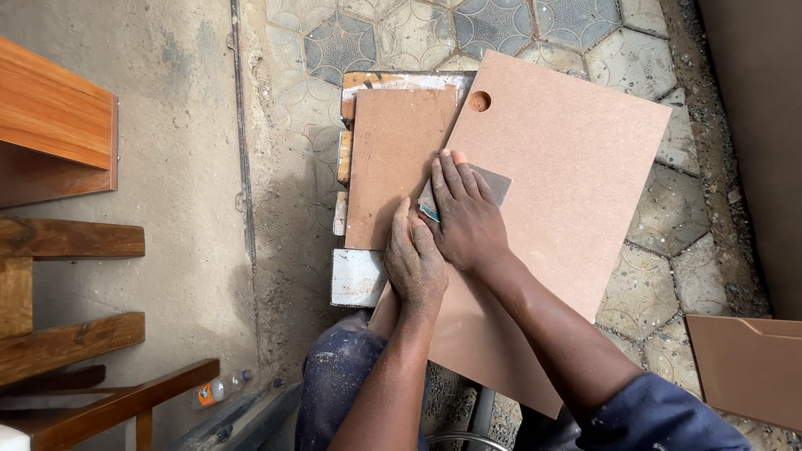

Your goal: The person sands a rectangular wooden board with a sanding block, working on the edges and flat surfaces. The person flips the board to sand different sides and continues smoothing the surface.

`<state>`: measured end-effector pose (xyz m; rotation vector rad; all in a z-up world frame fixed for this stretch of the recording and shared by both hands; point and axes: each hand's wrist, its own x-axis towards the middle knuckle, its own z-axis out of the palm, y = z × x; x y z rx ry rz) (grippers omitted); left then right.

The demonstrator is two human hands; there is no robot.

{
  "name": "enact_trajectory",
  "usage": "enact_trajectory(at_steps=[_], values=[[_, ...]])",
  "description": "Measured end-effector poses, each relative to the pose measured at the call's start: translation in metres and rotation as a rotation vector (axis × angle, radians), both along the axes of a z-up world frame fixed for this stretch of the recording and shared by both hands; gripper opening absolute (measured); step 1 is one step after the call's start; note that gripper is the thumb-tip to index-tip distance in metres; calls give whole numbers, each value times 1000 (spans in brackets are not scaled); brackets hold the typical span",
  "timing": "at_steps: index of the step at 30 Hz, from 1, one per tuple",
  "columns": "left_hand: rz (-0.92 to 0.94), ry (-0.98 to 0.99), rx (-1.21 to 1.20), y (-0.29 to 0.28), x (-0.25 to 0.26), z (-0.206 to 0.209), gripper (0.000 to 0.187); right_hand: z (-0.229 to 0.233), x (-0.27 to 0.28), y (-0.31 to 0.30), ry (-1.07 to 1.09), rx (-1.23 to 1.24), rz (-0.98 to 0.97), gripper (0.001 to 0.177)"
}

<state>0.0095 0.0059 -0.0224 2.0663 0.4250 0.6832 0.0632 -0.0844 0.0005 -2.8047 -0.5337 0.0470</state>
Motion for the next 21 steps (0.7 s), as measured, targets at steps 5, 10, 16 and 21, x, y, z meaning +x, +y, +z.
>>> enact_trajectory(at_steps=[5,10,16,21], values=[[10,6,11,-4,1,-4,34,18,-27,-32,57,-64,12,88],[7,54,-29,-4,3,5,34,17,-107,-100,171,-177,-148,92],[-15,70,-52,0,1,-7,35,13,-46,-36,182,-154,-108,91],[-68,24,13,2,1,-3,37,-1,1,-5,78,-101,43,91]])
